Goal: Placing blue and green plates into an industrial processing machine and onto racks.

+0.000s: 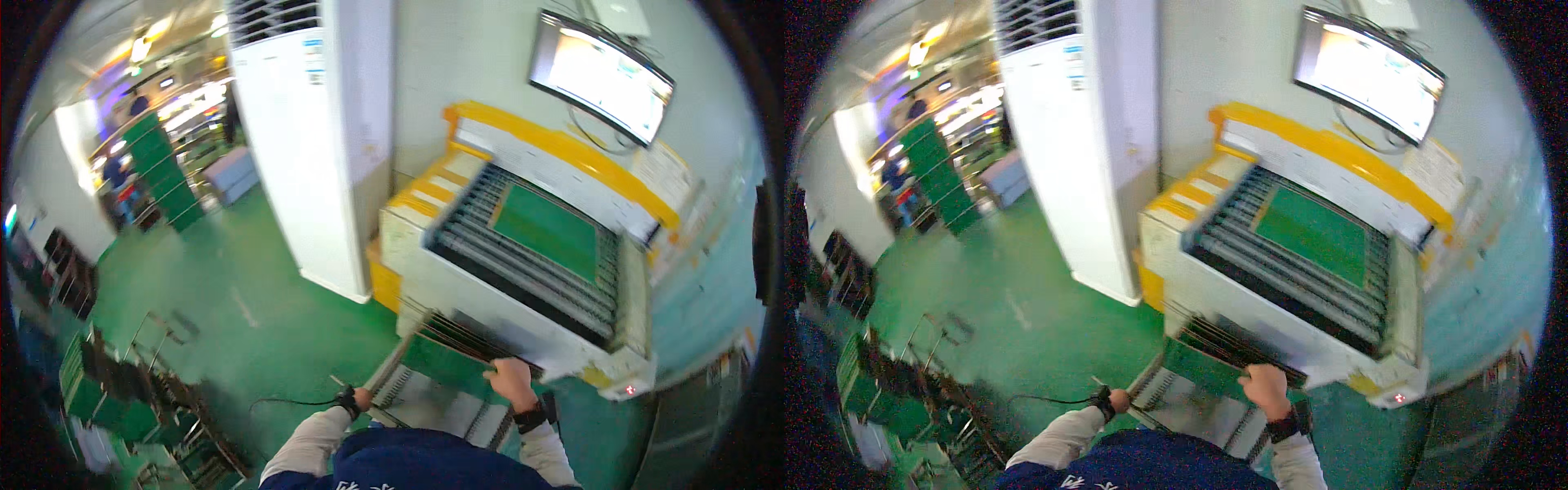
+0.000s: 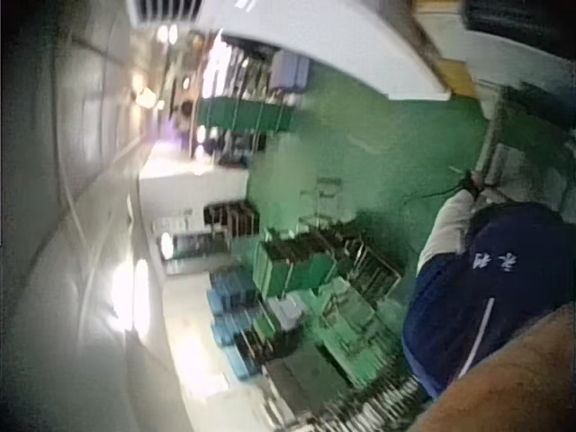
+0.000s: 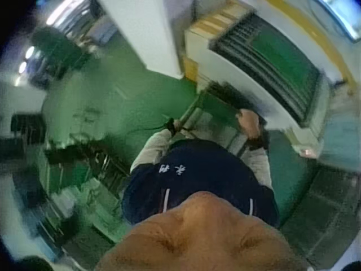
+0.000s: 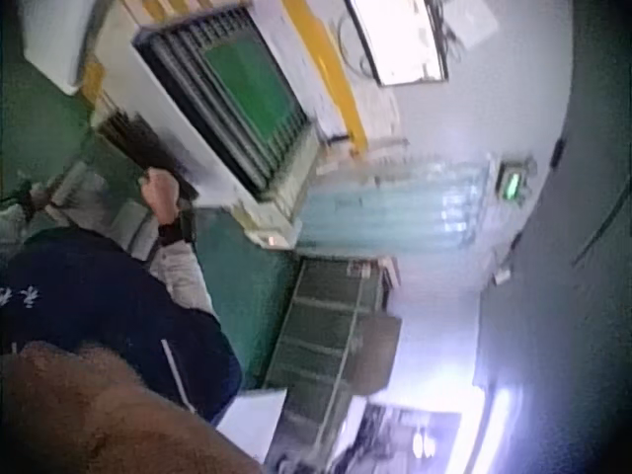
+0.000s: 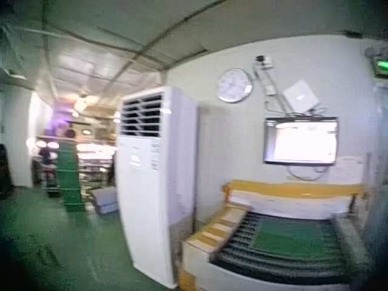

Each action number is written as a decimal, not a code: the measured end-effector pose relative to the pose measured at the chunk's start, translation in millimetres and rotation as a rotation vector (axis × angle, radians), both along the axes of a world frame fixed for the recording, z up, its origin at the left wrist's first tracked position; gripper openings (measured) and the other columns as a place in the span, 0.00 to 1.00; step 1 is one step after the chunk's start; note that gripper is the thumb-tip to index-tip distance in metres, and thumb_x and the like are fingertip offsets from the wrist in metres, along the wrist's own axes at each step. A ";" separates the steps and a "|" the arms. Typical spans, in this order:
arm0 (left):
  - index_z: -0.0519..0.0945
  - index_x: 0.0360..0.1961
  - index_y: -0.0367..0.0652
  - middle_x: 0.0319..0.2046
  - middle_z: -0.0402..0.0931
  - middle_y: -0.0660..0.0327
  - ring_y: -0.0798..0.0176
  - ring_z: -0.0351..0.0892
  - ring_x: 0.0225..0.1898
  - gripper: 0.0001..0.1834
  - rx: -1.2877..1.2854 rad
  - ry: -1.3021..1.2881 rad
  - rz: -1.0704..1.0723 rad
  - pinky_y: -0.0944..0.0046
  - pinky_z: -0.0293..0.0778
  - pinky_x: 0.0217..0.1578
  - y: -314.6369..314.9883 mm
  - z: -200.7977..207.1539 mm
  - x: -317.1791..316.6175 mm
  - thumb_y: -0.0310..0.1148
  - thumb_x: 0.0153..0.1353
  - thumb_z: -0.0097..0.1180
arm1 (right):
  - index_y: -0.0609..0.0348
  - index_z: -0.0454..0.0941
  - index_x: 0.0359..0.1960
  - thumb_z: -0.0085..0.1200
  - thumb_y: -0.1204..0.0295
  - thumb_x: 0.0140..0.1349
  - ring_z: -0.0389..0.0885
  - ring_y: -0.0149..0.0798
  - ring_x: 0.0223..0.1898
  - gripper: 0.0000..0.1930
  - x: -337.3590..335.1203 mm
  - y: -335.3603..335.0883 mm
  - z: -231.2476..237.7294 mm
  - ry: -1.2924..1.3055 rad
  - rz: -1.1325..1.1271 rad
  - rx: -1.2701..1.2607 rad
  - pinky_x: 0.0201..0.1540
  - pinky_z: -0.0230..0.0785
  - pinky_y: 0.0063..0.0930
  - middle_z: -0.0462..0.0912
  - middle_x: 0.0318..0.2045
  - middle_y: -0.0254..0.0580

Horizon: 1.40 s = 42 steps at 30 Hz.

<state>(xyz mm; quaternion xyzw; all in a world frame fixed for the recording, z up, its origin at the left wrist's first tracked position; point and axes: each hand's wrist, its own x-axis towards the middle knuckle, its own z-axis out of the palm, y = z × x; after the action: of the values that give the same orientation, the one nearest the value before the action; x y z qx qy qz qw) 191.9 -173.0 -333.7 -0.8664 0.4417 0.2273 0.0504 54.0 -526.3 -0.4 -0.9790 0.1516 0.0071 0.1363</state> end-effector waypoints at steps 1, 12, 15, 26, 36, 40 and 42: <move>0.81 0.22 0.42 0.24 0.78 0.54 0.50 0.78 0.28 0.17 -0.024 0.024 0.024 0.48 0.71 0.27 9.6 -16.2 1.6 0.46 0.50 0.52 | 0.57 0.80 0.28 0.60 0.58 0.46 0.76 0.57 0.30 0.15 -0.8 -2.4 15.4 0.000 -0.001 0.031 0.32 0.68 0.45 0.78 0.24 0.54; 0.81 0.30 0.41 0.24 0.79 0.52 0.48 0.78 0.25 0.17 0.002 0.119 -0.003 0.51 0.71 0.24 -1.5 -11.8 15.4 0.44 0.53 0.51 | 0.64 0.74 0.46 0.53 0.73 0.59 0.79 0.36 0.39 0.14 -83.5 -72.0 -0.7 -0.718 -0.684 1.382 0.39 0.73 0.29 0.79 0.37 0.37; 0.81 0.33 0.42 0.25 0.78 0.53 0.49 0.77 0.24 0.16 0.094 0.224 0.067 0.52 0.73 0.24 1.8 -43.7 24.0 0.42 0.53 0.50 | 0.60 0.72 0.49 0.51 0.73 0.61 0.78 0.39 0.42 0.14 -79.6 -57.4 -11.2 -0.879 -0.753 1.721 0.44 0.72 0.32 0.79 0.41 0.38; 0.82 0.31 0.38 0.33 0.79 0.45 0.45 0.80 0.38 0.16 0.098 0.253 0.402 0.51 0.75 0.39 -15.7 -11.3 6.6 0.39 0.50 0.52 | 0.57 0.73 0.41 0.49 0.77 0.61 0.76 0.40 0.44 0.07 -50.7 -62.3 -51.5 -1.150 -0.735 2.206 0.49 0.69 0.36 0.78 0.40 0.37; 0.81 0.28 0.36 0.26 0.79 0.45 0.47 0.80 0.29 0.22 -0.013 0.326 0.367 0.50 0.73 0.28 -19.5 4.7 8.0 0.47 0.55 0.50 | 0.58 0.73 0.38 0.51 0.70 0.62 0.76 0.39 0.39 0.07 -28.7 -71.6 -46.3 -0.882 -0.782 2.134 0.46 0.70 0.35 0.78 0.37 0.40; 0.82 0.31 0.37 0.32 0.79 0.43 0.42 0.79 0.38 0.19 0.078 0.265 0.426 0.51 0.75 0.40 -7.4 15.9 7.7 0.43 0.53 0.51 | 0.61 0.73 0.40 0.51 0.62 0.62 0.76 0.39 0.37 0.14 -12.6 -73.8 -53.3 -0.498 -0.721 2.031 0.41 0.71 0.33 0.79 0.35 0.43; 0.81 0.31 0.36 0.32 0.78 0.42 0.42 0.79 0.38 0.17 0.071 0.277 0.399 0.50 0.74 0.40 -11.0 29.8 4.5 0.41 0.52 0.51 | 0.62 0.73 0.40 0.50 0.61 0.63 0.76 0.39 0.36 0.15 -7.7 -75.0 -56.2 -0.463 -0.711 2.032 0.40 0.71 0.32 0.79 0.35 0.44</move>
<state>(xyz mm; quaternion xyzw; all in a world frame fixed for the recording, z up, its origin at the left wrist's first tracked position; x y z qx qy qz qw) 196.4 -183.9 -304.0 -0.8948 0.2564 0.3646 -0.0260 46.4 -601.2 -56.6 -0.2887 0.3193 -0.0947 0.8976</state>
